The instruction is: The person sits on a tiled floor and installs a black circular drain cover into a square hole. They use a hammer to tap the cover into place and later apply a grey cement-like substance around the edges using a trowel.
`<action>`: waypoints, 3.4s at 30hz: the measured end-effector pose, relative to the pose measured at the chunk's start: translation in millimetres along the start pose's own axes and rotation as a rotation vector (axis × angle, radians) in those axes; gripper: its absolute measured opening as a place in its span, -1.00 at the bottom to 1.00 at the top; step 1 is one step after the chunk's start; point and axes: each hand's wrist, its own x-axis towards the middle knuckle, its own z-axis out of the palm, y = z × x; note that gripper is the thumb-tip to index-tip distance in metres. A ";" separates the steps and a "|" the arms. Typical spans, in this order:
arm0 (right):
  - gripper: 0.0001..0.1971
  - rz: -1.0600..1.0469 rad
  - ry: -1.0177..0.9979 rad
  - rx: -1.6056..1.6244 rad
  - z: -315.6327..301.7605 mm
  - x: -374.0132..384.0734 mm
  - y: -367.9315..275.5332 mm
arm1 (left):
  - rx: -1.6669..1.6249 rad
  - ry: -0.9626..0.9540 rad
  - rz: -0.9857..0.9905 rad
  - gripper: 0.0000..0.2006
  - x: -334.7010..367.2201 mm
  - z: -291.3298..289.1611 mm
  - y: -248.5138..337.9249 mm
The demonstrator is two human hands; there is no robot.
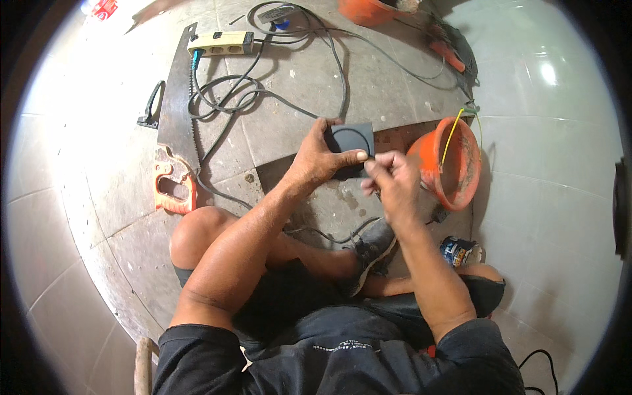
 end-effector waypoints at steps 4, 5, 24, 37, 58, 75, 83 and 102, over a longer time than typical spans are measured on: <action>-0.90 -0.329 0.060 -0.325 -13.5 -57.7 2.9 | -0.356 -0.305 -0.244 -0.26 -12.8 -2.7 -22.5; -0.90 -0.457 0.099 -0.437 -21.1 -64.7 -0.6 | -0.439 -0.309 -0.205 -0.31 -20.4 5.2 -10.4; -0.72 -0.952 0.098 -0.813 -69.7 -83.5 -4.0 | -0.274 -0.453 0.092 -0.47 -40.3 29.4 26.9; -0.90 0.583 0.054 0.046 -68.6 -71.4 101.1 | -0.323 0.260 -0.921 -0.74 -105.7 78.9 -100.3; -0.91 0.214 0.032 -0.099 19.8 42.1 206.3 | 0.283 0.479 -0.985 -0.51 2.1 -16.7 -161.5; -0.87 0.175 0.027 -0.256 18.8 73.3 225.5 | -0.484 1.043 -0.838 -0.52 7.7 -6.8 -184.1; -0.84 0.196 0.041 -0.310 19.0 74.8 224.3 | -0.088 0.920 -0.790 -0.58 -5.2 19.1 -144.3; -0.84 0.211 -0.017 -0.364 17.4 82.6 221.5 | 0.366 0.954 -0.745 -0.58 0.0 11.8 -164.0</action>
